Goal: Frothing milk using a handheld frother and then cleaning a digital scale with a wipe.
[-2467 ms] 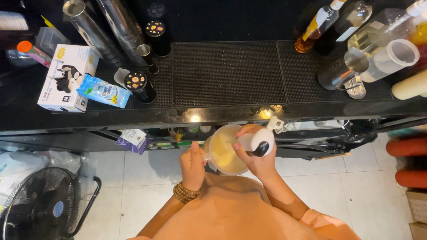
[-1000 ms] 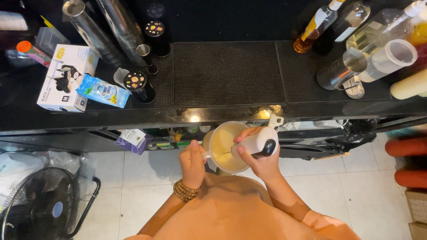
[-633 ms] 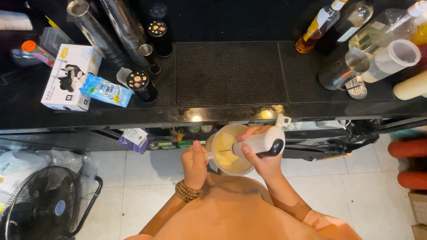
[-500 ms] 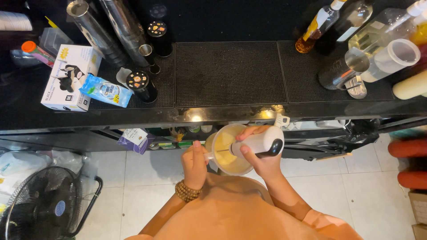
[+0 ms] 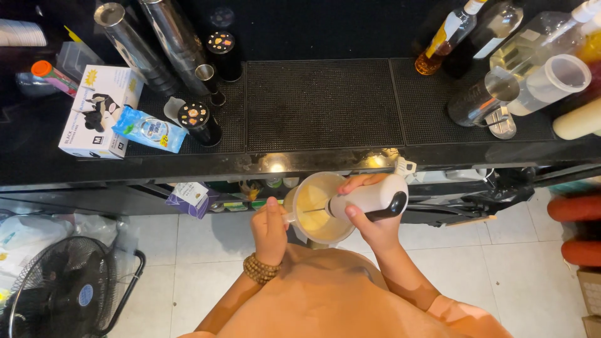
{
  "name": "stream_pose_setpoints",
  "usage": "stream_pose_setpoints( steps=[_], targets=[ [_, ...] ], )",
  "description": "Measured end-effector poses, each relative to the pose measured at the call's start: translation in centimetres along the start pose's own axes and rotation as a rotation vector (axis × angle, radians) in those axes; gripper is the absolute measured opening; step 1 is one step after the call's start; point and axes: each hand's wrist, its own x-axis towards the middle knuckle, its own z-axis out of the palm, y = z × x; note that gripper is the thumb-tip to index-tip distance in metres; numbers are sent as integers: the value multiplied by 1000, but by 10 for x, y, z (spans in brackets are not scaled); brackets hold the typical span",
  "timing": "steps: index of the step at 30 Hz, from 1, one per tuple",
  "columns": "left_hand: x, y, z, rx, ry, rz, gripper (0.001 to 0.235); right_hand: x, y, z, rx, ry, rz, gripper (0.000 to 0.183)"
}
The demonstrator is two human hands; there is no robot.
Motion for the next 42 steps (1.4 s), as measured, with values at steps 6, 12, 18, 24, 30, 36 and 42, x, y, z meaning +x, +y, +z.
stream_pose_setpoints(
  steps=[6, 12, 18, 24, 30, 36, 42],
  targets=[
    [0, -4, 1, 30, 5, -6, 62, 2, 0, 0, 33, -12, -16, 43],
    [0, -10, -1, 9, 17, -12, 61, 2, -2, 1, 44, 9, -19, 43],
    [1, -3, -1, 31, 14, 25, 62, 0, -2, -1, 65, 19, -5, 43],
    [0, -5, -2, 18, 22, -8, 60, 1, -3, 0, 101, 21, -27, 43],
    [2, -7, -4, 44, 26, 5, 61, 4, -13, 2, 159, 37, -34, 46],
    [9, -22, -8, 50, 87, -13, 57, 20, -35, 3, 256, 127, -127, 45],
    [20, -19, -17, -33, 105, -38, 65, 31, -50, -14, 343, 225, -146, 43]
  ],
)
